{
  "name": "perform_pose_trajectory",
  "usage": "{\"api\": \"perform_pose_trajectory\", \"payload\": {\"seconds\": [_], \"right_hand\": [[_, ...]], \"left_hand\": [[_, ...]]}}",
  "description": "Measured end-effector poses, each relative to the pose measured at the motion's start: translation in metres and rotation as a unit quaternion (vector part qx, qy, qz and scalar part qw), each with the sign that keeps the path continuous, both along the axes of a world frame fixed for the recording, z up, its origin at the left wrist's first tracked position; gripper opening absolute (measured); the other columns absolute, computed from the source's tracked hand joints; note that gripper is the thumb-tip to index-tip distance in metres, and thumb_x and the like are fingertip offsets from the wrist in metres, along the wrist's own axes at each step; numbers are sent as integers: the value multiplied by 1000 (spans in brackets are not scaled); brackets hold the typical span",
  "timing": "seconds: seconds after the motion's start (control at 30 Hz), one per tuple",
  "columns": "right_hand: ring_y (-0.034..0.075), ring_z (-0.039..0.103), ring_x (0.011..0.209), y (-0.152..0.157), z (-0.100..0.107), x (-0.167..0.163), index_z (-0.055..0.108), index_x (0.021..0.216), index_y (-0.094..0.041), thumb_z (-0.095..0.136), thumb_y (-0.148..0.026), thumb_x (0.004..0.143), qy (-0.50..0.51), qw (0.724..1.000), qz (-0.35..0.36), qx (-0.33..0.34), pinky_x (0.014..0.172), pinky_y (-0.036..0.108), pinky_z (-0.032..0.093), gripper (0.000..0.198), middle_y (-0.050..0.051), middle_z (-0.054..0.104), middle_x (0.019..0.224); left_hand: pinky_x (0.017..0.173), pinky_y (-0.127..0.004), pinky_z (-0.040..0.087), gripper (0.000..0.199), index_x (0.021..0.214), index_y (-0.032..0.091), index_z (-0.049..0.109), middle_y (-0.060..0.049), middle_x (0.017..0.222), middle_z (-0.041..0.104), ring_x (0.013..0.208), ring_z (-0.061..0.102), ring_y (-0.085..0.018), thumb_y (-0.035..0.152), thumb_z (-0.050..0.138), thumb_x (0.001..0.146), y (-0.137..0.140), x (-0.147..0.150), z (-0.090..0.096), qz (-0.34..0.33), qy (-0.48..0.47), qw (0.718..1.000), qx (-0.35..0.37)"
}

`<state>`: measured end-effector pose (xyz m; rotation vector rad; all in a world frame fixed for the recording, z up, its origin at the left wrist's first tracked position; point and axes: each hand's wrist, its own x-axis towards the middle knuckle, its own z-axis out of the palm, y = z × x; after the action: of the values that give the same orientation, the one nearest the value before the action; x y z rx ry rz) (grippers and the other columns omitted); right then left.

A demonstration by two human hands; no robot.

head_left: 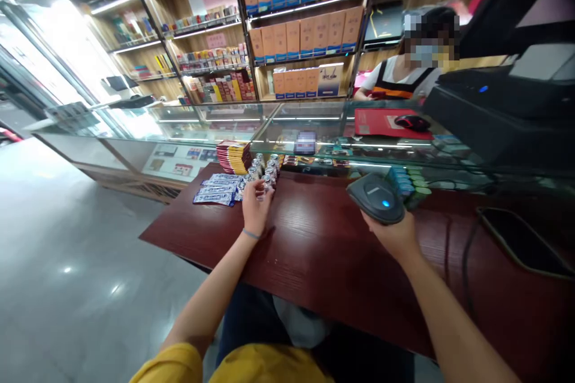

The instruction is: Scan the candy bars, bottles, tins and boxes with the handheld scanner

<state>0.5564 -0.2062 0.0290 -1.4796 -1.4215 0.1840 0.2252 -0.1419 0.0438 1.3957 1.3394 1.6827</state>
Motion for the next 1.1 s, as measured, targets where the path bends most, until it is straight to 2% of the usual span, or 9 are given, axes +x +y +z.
{"api": "perform_pose_trajectory", "payload": {"seconds": [0.13, 0.33, 0.5, 0.6, 0.7, 0.83, 0.93, 1.03, 1.1], "right_hand": [[30, 76, 80, -2, -10, -18, 64, 114, -21, 76, -43, 73, 4, 999, 45, -29, 66, 37, 59, 48, 10, 78, 91], [29, 76, 72, -13, -3, -33, 60, 104, -26, 72, -41, 76, -83, 988, 125, -32, 61, 33, 56, 34, 6, 77, 81], [24, 72, 59, -17, 5, -37, 54, 99, -27, 69, -39, 78, -116, 983, 146, -2, 56, 30, 53, 28, 2, 74, 73], [23, 71, 56, -17, 7, -38, 53, 99, -27, 69, -36, 79, -135, 978, 157, 22, 52, 28, 52, 27, 1, 72, 71], [23, 72, 57, -17, 9, -40, 52, 101, -26, 68, -33, 80, -153, 972, 174, 30, 53, 28, 52, 27, 1, 73, 72], [23, 71, 54, -18, 12, -41, 51, 103, -26, 67, -32, 82, -181, 966, 176, 53, 51, 29, 52, 27, 0, 71, 69], [24, 71, 53, -19, 14, -41, 51, 104, -24, 66, -32, 83, -206, 962, 162, 79, 50, 30, 52, 27, 1, 71, 69], [25, 73, 57, -20, 19, -41, 52, 113, -22, 64, -32, 84, -240, 954, 148, 107, 52, 31, 54, 33, 4, 74, 76], [26, 74, 58, -21, 22, -42, 51, 119, -21, 63, -32, 84, -261, 946, 149, 119, 53, 32, 54, 38, 5, 75, 81]], "left_hand": [[114, -46, 40, 42, 122, 29, 63, -10, 129, 55, 128, 46, -30, 28, 78, 82, -4, -27, -13, 35, 80, 996, -6], [122, -50, 31, 59, 136, 26, 59, -14, 136, 52, 135, 46, -32, 19, 76, 81, -3, -27, -24, 23, 176, 983, 47], [120, -51, 35, 68, 145, 24, 52, -15, 140, 51, 138, 47, -33, 15, 75, 81, 0, -27, -34, 15, 263, 964, 37], [118, -52, 40, 69, 148, 22, 45, -16, 137, 53, 135, 50, -33, 16, 72, 85, 1, -28, -40, 8, 328, 944, 30], [115, -53, 42, 63, 147, 20, 45, -17, 132, 58, 131, 53, -33, 16, 67, 88, 4, -28, -44, -4, 338, 940, 34], [115, -52, 41, 51, 141, 18, 51, -17, 131, 60, 130, 55, -32, 15, 62, 92, 7, -29, -44, -12, 304, 952, 34], [114, -49, 42, 50, 138, 20, 53, -15, 137, 59, 130, 55, -30, 18, 65, 90, 5, -28, -41, -33, 231, 972, 34], [104, -42, 51, 61, 144, 25, 45, -12, 132, 62, 115, 64, -24, 27, 72, 88, 1, -26, -37, -90, 77, 993, 11], [96, -37, 54, 72, 146, 28, 39, -8, 122, 67, 104, 68, -20, 33, 77, 85, -1, -24, -33, -151, -54, 987, -17]]}}
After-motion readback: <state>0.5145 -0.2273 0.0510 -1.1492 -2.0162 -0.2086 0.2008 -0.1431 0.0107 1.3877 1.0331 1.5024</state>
